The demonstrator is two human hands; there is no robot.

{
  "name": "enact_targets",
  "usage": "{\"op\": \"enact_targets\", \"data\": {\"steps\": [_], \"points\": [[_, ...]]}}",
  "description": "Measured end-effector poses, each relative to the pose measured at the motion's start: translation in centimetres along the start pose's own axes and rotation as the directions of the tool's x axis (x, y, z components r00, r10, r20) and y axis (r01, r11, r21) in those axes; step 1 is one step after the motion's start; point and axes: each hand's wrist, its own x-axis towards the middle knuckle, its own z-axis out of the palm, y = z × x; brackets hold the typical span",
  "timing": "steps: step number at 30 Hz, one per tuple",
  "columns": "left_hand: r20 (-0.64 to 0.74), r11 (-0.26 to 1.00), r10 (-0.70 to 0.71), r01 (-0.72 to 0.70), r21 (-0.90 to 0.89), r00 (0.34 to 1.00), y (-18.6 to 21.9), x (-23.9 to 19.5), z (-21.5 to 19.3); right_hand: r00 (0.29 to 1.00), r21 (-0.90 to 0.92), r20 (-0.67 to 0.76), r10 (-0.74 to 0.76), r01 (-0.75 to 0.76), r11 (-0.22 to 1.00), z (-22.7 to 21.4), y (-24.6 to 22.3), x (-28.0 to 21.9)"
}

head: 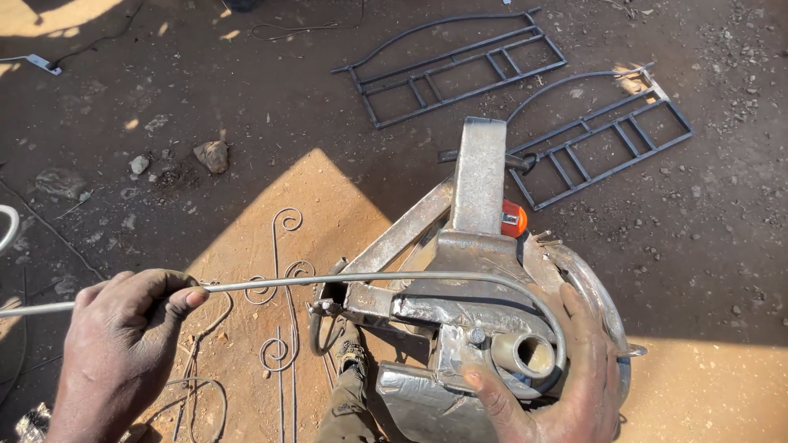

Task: Bending metal rods into decorative scrolls using a vise and jig, then arranging them on a metal frame.

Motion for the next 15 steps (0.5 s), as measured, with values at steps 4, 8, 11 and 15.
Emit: {"op": "enact_targets", "data": {"steps": [4,8,11,15], "points": [[0.004,0.999,-0.05,0.05,0.003,0.999,0.5,-2.4,0.3,0.991,0.264,0.092,0.097,-0.118,0.957,-0.8,1.0,0.5],[0.046,0.989,-0.142,0.14,0.047,0.989,-0.5,-4.9,1.8,0.999,0.551,-0.027,-0.02,0.032,0.834,-0.2,6.8,-0.1],[0.112,0.974,-0.211,0.2,0.102,0.971,-1.0,-7.0,2.2,0.998,0.578,0.012,0.055,-0.052,0.814,-0.5,6.9,0.2],[0.201,0.941,-0.335,0.313,0.13,0.921,-1.1,-9.7,2.2,0.986,0.435,0.008,0.169,-0.156,0.887,-0.7,1.7,0.7]]}}
